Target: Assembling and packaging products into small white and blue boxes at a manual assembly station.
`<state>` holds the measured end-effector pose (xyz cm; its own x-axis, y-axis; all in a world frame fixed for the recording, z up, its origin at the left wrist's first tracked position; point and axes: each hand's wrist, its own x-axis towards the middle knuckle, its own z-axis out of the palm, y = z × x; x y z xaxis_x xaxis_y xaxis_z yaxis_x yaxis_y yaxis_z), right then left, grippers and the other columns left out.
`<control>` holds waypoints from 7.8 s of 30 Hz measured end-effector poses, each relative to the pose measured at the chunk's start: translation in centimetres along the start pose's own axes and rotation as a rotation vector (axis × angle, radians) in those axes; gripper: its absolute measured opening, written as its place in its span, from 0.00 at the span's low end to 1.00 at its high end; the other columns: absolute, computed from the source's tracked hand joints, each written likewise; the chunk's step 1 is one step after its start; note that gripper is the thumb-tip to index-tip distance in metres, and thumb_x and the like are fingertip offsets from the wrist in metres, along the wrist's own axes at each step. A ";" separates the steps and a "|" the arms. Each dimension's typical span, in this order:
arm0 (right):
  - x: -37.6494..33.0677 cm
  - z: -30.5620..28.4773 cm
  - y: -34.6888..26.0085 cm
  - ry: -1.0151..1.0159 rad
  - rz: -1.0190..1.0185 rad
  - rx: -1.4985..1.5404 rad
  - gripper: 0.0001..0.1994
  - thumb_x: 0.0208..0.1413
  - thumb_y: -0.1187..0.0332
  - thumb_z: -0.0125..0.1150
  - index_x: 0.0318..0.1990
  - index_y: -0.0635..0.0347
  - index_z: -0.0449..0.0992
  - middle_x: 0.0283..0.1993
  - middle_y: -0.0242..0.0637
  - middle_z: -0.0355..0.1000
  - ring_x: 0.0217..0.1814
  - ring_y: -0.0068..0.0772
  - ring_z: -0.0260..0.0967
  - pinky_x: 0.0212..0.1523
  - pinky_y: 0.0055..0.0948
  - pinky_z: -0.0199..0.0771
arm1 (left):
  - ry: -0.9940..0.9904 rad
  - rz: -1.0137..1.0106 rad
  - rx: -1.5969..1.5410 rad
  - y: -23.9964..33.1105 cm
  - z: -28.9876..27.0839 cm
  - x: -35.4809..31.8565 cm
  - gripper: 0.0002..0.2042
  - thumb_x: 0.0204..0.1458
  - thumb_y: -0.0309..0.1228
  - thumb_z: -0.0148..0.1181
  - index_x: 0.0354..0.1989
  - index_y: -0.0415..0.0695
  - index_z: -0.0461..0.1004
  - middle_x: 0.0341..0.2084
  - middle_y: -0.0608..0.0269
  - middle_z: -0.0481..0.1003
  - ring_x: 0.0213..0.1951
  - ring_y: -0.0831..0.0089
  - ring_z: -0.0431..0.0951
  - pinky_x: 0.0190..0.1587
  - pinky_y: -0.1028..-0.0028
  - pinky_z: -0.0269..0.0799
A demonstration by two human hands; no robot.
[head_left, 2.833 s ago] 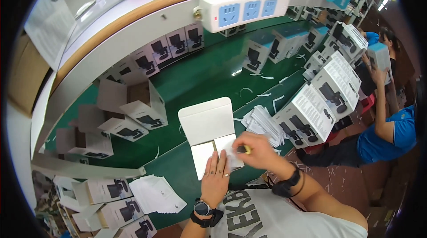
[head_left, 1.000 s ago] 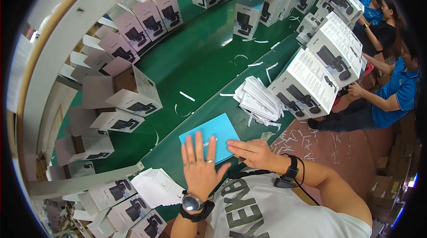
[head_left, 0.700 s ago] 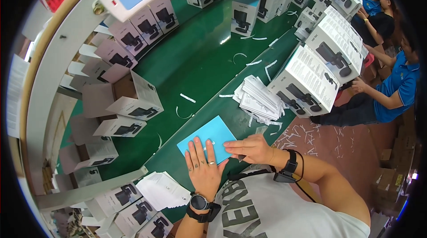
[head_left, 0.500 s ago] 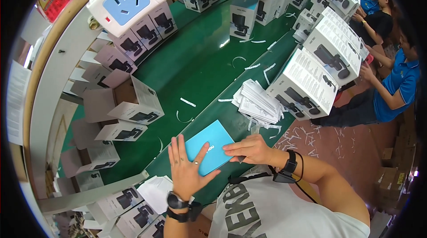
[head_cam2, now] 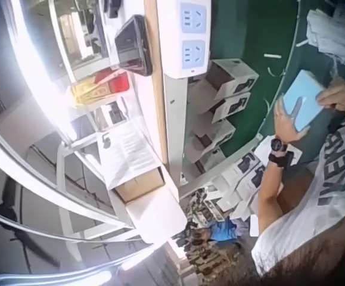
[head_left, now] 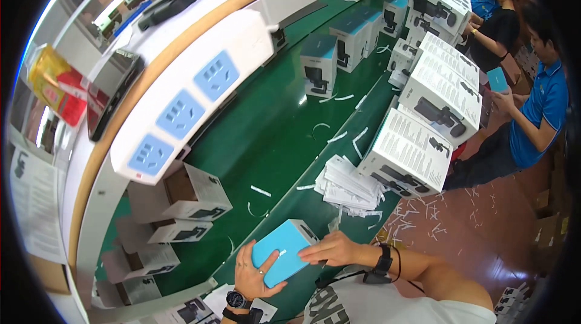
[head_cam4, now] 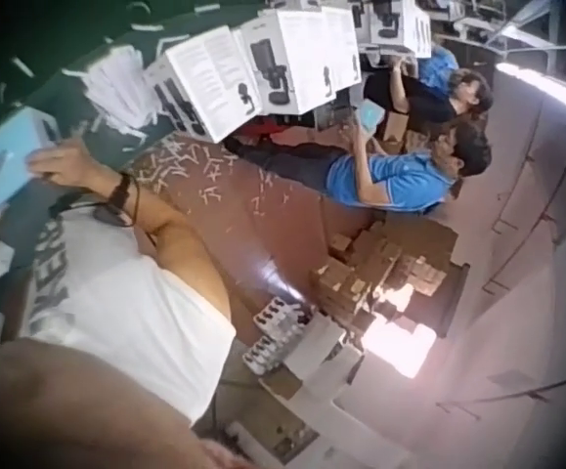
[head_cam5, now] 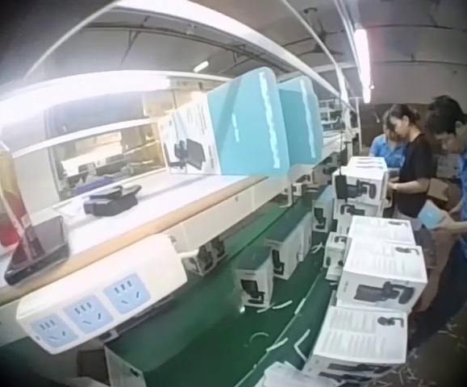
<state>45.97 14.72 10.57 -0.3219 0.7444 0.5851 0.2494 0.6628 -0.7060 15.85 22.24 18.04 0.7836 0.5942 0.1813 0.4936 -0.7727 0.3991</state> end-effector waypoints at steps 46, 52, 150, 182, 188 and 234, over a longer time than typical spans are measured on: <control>-1.1 8.4 -6.4 0.274 0.783 0.275 0.25 0.59 0.72 0.70 0.63 0.64 0.71 0.53 0.37 0.75 0.50 0.24 0.71 0.51 0.30 0.74 | 0.861 -1.265 0.041 4.2 6.7 -26.9 0.16 0.56 0.28 0.66 0.53 0.38 0.78 0.49 0.44 0.77 0.51 0.45 0.77 0.55 0.50 0.75; -1.1 8.0 -8.9 0.322 0.792 0.346 0.22 0.62 0.71 0.67 0.61 0.67 0.71 0.53 0.38 0.75 0.53 0.29 0.73 0.56 0.32 0.74 | 0.524 -1.624 0.446 1.9 15.6 -28.0 0.21 0.50 0.38 0.75 0.45 0.37 0.78 0.44 0.42 0.78 0.46 0.45 0.79 0.50 0.52 0.77; -5.6 -1.7 -1.9 -0.537 0.864 -0.322 0.10 0.53 0.65 0.68 0.40 0.59 0.79 0.33 0.40 0.77 0.37 0.39 0.77 0.39 0.37 0.75 | 0.234 -0.390 0.177 10.5 6.5 -3.5 0.34 0.53 0.40 0.70 0.67 0.39 0.69 0.74 0.51 0.61 0.74 0.34 0.56 0.73 0.42 0.51; 10.5 10.1 0.5 -0.180 0.028 -0.445 0.13 0.38 0.63 0.73 0.33 0.51 0.80 0.33 0.37 0.73 0.40 0.48 0.75 0.39 0.48 0.73 | 0.156 -0.278 0.084 11.0 9.4 -1.3 0.14 0.55 0.32 0.64 0.47 0.37 0.78 0.41 0.42 0.78 0.46 0.41 0.79 0.51 0.45 0.72; 7.4 0.9 -3.6 0.094 0.379 -0.148 0.17 0.46 0.66 0.70 0.46 0.54 0.79 0.40 0.37 0.79 0.43 0.49 0.80 0.40 0.44 0.78 | 0.187 -0.228 0.223 10.3 7.7 -1.0 0.26 0.55 0.27 0.60 0.64 0.35 0.70 0.62 0.39 0.70 0.65 0.39 0.68 0.67 0.44 0.61; -0.4 2.6 -4.9 0.016 0.058 -0.346 0.27 0.49 0.68 0.78 0.60 0.52 0.81 0.37 0.34 0.72 0.29 0.32 0.70 0.27 0.30 0.71 | 0.623 -0.381 -0.255 6.1 8.0 -11.3 0.28 0.44 0.27 0.80 0.58 0.49 0.81 0.66 0.44 0.67 0.67 0.42 0.69 0.65 0.48 0.72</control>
<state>42.54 10.99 12.77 -0.2847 0.7812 0.5556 0.5629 0.6054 -0.5627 13.01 8.96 11.25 0.1832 0.8832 0.4317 0.5252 -0.4591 0.7165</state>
